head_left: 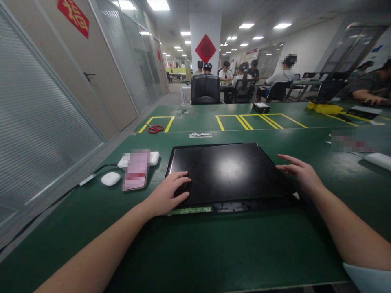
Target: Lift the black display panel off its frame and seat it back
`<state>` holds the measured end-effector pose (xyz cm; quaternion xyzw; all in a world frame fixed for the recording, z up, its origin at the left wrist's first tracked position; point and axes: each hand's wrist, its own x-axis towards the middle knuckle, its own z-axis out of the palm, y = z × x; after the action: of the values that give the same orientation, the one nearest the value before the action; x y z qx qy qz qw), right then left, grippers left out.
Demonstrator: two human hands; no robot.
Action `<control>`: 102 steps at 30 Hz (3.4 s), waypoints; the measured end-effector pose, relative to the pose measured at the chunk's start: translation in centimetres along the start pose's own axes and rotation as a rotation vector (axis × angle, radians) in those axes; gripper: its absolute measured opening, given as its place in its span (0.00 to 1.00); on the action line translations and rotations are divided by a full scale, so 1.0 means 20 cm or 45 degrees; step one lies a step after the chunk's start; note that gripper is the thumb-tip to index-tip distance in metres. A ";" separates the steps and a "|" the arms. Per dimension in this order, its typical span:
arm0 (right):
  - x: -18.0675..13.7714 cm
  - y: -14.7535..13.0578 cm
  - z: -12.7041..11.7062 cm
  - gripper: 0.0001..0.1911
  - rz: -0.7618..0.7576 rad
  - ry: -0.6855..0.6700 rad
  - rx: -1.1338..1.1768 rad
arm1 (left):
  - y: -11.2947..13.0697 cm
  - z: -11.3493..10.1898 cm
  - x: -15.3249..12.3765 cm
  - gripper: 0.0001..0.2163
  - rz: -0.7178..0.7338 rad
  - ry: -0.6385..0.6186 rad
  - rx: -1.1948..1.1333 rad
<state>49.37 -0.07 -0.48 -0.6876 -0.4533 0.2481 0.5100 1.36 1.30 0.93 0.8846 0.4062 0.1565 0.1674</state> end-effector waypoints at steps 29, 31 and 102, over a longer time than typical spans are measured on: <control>-0.03 -0.01 -0.01 0.20 -0.047 -0.025 -0.161 | -0.05 0.02 0.00 0.17 0.022 0.081 -0.013; -0.03 0.00 -0.01 0.20 -0.060 -0.037 -0.193 | -0.05 0.02 0.00 0.17 0.012 0.069 -0.013; -0.10 0.00 0.00 0.43 -0.677 -0.855 -0.791 | 0.02 -0.19 -0.08 0.14 -0.057 -0.329 0.115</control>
<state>48.52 -1.86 -0.75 -0.5504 -0.8026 0.1706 0.1541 -0.91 0.40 4.27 0.8947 0.4076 0.0190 0.1817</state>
